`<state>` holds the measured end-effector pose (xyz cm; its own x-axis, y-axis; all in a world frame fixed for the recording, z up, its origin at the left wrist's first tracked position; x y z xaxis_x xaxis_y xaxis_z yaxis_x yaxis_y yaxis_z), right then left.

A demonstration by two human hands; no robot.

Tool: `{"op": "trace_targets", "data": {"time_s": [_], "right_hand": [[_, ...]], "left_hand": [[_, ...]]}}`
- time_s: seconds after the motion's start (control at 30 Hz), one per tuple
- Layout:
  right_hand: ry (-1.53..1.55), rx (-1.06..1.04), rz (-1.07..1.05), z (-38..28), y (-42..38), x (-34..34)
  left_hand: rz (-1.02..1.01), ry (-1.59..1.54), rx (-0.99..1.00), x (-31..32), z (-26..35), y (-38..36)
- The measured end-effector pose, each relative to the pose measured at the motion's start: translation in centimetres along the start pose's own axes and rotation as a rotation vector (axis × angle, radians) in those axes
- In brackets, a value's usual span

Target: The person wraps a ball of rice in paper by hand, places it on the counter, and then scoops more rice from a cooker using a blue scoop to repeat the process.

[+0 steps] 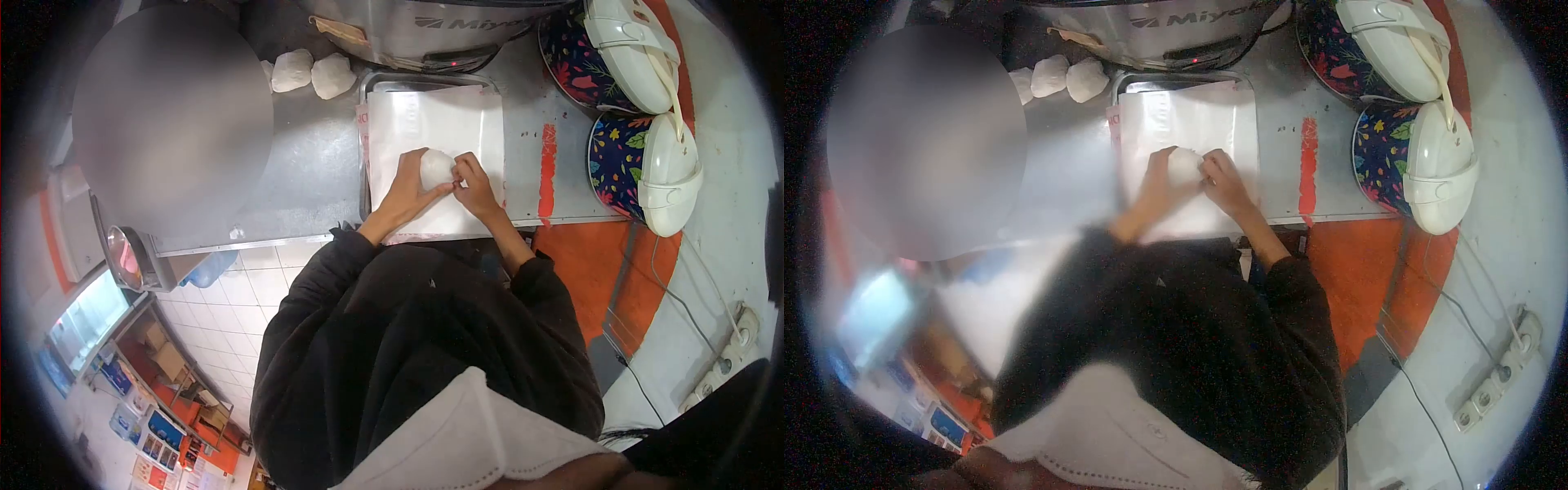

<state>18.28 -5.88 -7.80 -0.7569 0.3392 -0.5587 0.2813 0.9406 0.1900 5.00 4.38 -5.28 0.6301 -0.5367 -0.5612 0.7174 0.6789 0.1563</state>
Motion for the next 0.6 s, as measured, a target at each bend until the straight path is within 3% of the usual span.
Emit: {"op": "trace_targets", "data": {"time_s": [0.07, 0.13, 0.2, 0.27, 0.33, 0.4, 0.43, 0.47, 0.53, 0.6], "right_hand": [[0.166, 0.066, -0.001, -0.9, 0.1, 0.2], [0.246, 0.134, 0.131, -6.4, 2.7, -1.6], [0.321, 0.200, 0.266, -8.2, 3.7, -2.3], [0.305, -0.079, 0.078, -8.7, 4.1, -2.0], [0.331, -0.148, 0.106, -9.0, 4.0, -0.7], [0.536, 0.303, 0.285, -10.8, 4.4, 0.6], [0.694, 0.378, 0.407, -12.2, 5.2, 1.0], [0.693, 0.371, 0.398, -12.5, 5.9, 2.0], [1.152, 0.294, 0.627, -12.4, 7.3, 3.7], [1.201, 0.295, 0.595, -14.8, 8.5, 4.7]], "left_hand": [[-0.200, -0.268, -0.401, -0.5, -0.5, 0.2], [-0.287, -0.303, -0.466, -2.8, 0.3, 1.0], [-0.263, -1.121, -0.935, -3.2, -0.6, 1.0], [-0.289, -1.259, -0.985, -4.1, -0.3, 1.1], [-0.327, -1.542, -1.105, -4.9, 0.3, 0.8], [-0.234, -1.529, -1.028, -5.2, 0.7, 0.3], [-0.142, -1.508, -0.960, -5.5, 0.9, 0.0], [-0.132, -1.514, -0.952, -6.4, 1.4, -0.1], [0.052, -0.837, -0.681, -10.0, 3.1, 0.2], [0.193, -0.818, -0.624, -12.7, 3.8, 0.4]]}}
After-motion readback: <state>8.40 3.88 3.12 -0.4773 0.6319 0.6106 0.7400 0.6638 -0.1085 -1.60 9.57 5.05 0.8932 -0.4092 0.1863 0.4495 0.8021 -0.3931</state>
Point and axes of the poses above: each hand's wrist, its own y-axis towards the middle knuckle, its own x-axis out of the palm, z = x × y, the point moved 2 cm from there along y, towards the middle knuckle, and after that the axes turned 2 degrees about -x, right-handed, at the moved point
